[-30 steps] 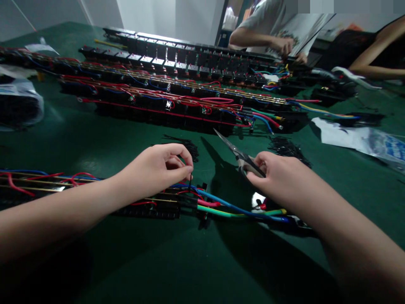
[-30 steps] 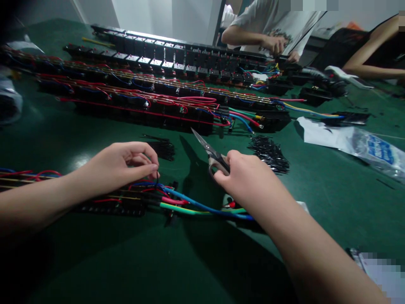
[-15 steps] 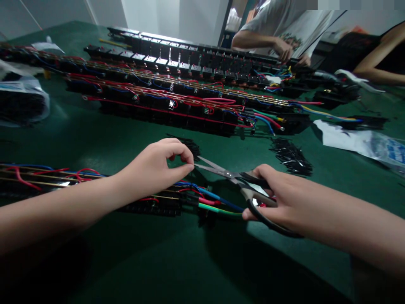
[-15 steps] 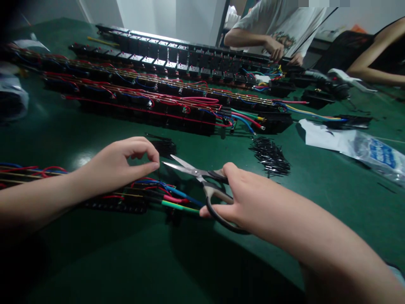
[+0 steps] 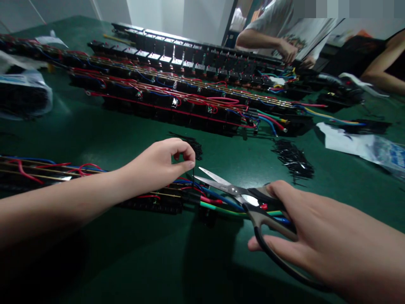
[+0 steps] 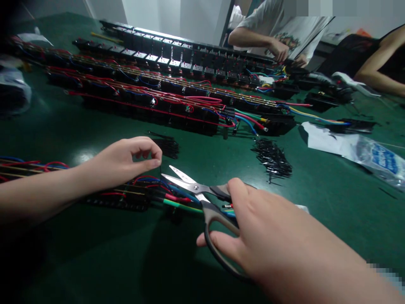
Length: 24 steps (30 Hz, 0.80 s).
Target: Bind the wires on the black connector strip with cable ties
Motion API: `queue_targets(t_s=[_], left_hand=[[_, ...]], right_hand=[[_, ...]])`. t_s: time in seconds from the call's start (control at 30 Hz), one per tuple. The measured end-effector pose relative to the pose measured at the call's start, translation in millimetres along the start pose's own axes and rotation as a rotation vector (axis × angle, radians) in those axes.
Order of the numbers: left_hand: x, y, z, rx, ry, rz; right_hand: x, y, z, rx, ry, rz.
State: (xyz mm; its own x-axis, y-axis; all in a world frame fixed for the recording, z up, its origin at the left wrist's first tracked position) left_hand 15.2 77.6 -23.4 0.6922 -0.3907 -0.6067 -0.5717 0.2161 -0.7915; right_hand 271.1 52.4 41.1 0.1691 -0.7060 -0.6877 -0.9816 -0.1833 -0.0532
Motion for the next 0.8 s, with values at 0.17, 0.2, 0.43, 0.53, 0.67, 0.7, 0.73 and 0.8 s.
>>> queue_targets(t_s=[0.17,0.2,0.43,0.53,0.67,0.7,0.73,0.8], left_hand=[[-0.2,1.2,1.5,-0.002,0.002,-0.004],[-0.4,1.3,2.0,0.001,-0.003,-0.003],[-1.6,1.3,4.2,-0.021,0.001,-0.016],[-1.4,1.3,4.0,-0.018,-0.014,-0.028],[-1.7,0.3,3.6,-0.003,-0.017,-0.024],[-1.7,-0.1,3.5,0.004,-0.01,-0.023],[-1.8,-0.6,3.5,0.011,-0.005,-0.022],[-1.9,-1.4,3.2,0.031,-0.006,-0.019]], right_hand=[[6.9,-6.0,-5.6,0.03,-0.006,0.019],[9.5,-9.4,-7.5,0.041,-0.017,0.028],[17.5,-11.5,-8.2,-0.094,-0.122,0.04],[11.4,7.2,-1.5,-0.098,-0.039,0.021],[7.8,23.6,3.3,-0.116,-0.029,0.069],[8.3,24.9,3.9,-0.118,-0.027,0.082],[9.0,25.6,4.4,-0.12,-0.025,0.092],[10.8,25.5,5.4,-0.118,-0.025,0.098]])
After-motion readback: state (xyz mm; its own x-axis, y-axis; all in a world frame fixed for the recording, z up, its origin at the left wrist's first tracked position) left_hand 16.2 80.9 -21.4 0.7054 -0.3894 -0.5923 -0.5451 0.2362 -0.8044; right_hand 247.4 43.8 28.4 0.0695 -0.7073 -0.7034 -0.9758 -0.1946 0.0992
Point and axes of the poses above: each hand's wrist, its own z-axis towards the middle knuckle, its own x-axis out of the palm, y = z × x, the point moved 1 cm from there along z, towards the middle knuckle, and after that the axes turned 13 degrees about y, right-handed, at the moved point
